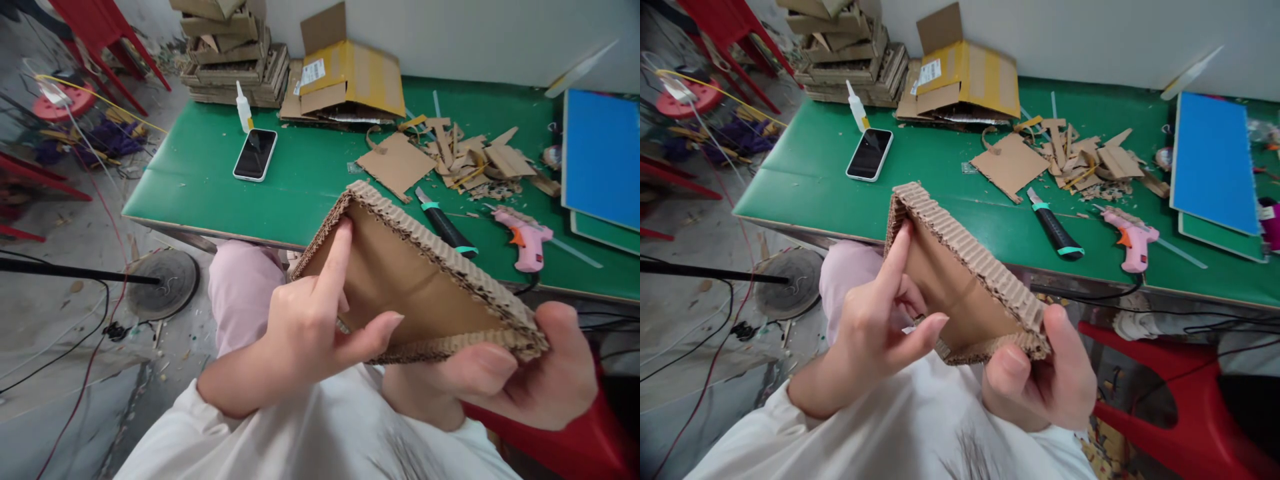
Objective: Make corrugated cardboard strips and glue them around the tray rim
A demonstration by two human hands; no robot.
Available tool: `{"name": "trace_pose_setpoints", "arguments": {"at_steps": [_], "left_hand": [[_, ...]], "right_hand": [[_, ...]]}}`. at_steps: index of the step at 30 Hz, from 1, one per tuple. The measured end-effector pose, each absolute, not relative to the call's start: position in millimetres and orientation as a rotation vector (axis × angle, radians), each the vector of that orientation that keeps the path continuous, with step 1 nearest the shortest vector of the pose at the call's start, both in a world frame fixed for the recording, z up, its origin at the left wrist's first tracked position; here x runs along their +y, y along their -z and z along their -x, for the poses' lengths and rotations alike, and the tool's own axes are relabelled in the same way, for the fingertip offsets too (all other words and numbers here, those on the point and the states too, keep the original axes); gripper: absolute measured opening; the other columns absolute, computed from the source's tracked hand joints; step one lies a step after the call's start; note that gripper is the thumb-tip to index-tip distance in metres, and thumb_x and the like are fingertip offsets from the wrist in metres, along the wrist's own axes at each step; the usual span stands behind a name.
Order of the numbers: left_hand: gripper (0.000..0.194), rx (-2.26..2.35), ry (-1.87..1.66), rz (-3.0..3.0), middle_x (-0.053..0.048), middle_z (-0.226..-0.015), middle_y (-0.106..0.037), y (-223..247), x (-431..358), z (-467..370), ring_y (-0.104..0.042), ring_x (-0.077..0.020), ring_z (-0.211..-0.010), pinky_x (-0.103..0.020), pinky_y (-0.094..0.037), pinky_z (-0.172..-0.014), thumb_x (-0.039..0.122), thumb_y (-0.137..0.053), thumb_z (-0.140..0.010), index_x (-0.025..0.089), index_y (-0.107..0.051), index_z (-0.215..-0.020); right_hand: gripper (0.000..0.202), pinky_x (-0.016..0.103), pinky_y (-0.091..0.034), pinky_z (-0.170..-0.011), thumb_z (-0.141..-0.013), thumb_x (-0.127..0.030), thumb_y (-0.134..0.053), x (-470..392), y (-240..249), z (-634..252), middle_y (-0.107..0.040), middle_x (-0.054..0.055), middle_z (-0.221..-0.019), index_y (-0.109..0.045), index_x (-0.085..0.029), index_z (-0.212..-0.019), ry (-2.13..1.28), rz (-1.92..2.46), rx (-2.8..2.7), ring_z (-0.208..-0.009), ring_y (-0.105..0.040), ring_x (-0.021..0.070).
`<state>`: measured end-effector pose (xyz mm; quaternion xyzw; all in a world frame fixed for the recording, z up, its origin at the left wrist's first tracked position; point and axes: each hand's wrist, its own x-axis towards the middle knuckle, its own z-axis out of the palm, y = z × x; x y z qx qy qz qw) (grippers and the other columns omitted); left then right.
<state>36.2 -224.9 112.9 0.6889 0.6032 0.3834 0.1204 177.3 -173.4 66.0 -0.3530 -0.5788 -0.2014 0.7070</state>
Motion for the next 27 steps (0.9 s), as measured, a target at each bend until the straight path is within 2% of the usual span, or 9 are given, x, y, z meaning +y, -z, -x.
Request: {"name": "trace_pose_setpoints", "arguments": {"at_steps": [3, 6, 12, 16, 22, 24, 27], "left_hand": [[0.073, 1.731, -1.158, -1.976, 0.003, -0.057, -0.060, -112.2, -225.0, -35.7, -0.052, -0.0075, -0.045, -0.016, -0.040, -0.039, 0.050, -0.046, -0.088, 0.004, -0.026, -0.142], [0.070, 1.719, -1.181, -1.961, 0.005, -0.057, -0.060, -113.2, -224.3, -35.1, -0.052, -0.0065, -0.045, -0.015, -0.043, -0.042, 0.046, -0.048, -0.088, 0.008, -0.026, -0.143], [0.062, 1.744, -1.216, -1.956, 0.005, -0.059, -0.060, -116.7, -222.5, -35.4, -0.055, -0.0061, -0.048, -0.015, -0.046, -0.047, 0.041, -0.049, -0.089, 0.007, -0.031, -0.137], [0.060, 1.778, -1.236, -1.984, 0.004, -0.061, -0.061, -115.9, -223.2, -36.1, -0.057, -0.0075, -0.051, -0.016, -0.047, -0.047, 0.041, -0.051, -0.088, 0.011, -0.033, -0.136], [0.054, 1.784, -1.293, -2.039, 0.003, -0.061, -0.060, -112.9, -224.7, -36.7, -0.057, -0.0080, -0.049, -0.018, -0.047, -0.045, 0.039, -0.050, -0.087, 0.011, -0.037, -0.132], [0.055, 1.804, -1.284, -2.044, 0.004, -0.061, -0.060, -113.0, -224.5, -36.6, -0.057, -0.0080, -0.049, -0.018, -0.047, -0.046, 0.039, -0.050, -0.087, 0.012, -0.036, -0.133], [0.056, 1.827, -1.259, -2.058, 0.003, -0.061, -0.061, -114.1, -224.1, -36.6, -0.058, -0.0082, -0.050, -0.018, -0.047, -0.045, 0.038, -0.050, -0.087, 0.011, -0.035, -0.134]], "right_hand": [[0.035, 0.037, -0.049, -0.080, -0.086, -0.028, -0.050, -171.7, -65.3, -176.1, -0.065, 0.006, -0.101, -0.063, -0.020, -0.117, 0.445, 0.793, -1.266, -0.102, -0.058, 0.0225], [0.033, 0.038, -0.046, -0.086, -0.086, -0.028, -0.052, -174.0, -65.8, -176.2, -0.067, 0.006, -0.100, -0.065, -0.018, -0.115, 0.474, 0.757, -1.254, -0.099, -0.060, 0.0225], [0.035, 0.037, -0.047, -0.090, -0.083, -0.030, -0.052, -171.1, -63.6, -181.5, -0.068, 0.003, -0.106, -0.066, -0.018, -0.113, 0.472, 0.746, -1.233, -0.101, -0.060, 0.0224], [0.036, 0.037, -0.053, -0.083, -0.080, -0.036, -0.049, -157.6, -64.4, -180.5, -0.071, -0.002, -0.102, -0.069, -0.023, -0.108, 0.563, 0.666, -1.162, -0.092, -0.064, 0.0221], [0.035, 0.041, -0.053, -0.081, -0.083, -0.036, -0.043, -146.8, -65.8, -171.2, -0.071, -0.001, -0.097, -0.070, -0.027, -0.103, 0.605, 0.629, -1.007, -0.087, -0.064, 0.0225], [0.034, 0.045, -0.051, -0.080, -0.082, -0.045, -0.045, -158.4, -65.9, -170.6, -0.069, 0.000, -0.095, -0.070, -0.033, -0.102, 0.529, 0.787, -0.981, -0.089, -0.062, 0.0257], [0.040, 0.049, -0.049, -0.070, -0.080, -0.054, -0.046, -188.5, -68.1, -173.6, -0.065, 0.006, -0.100, -0.062, -0.034, -0.111, 0.126, 1.232, -1.030, -0.100, -0.056, 0.0321]]}}
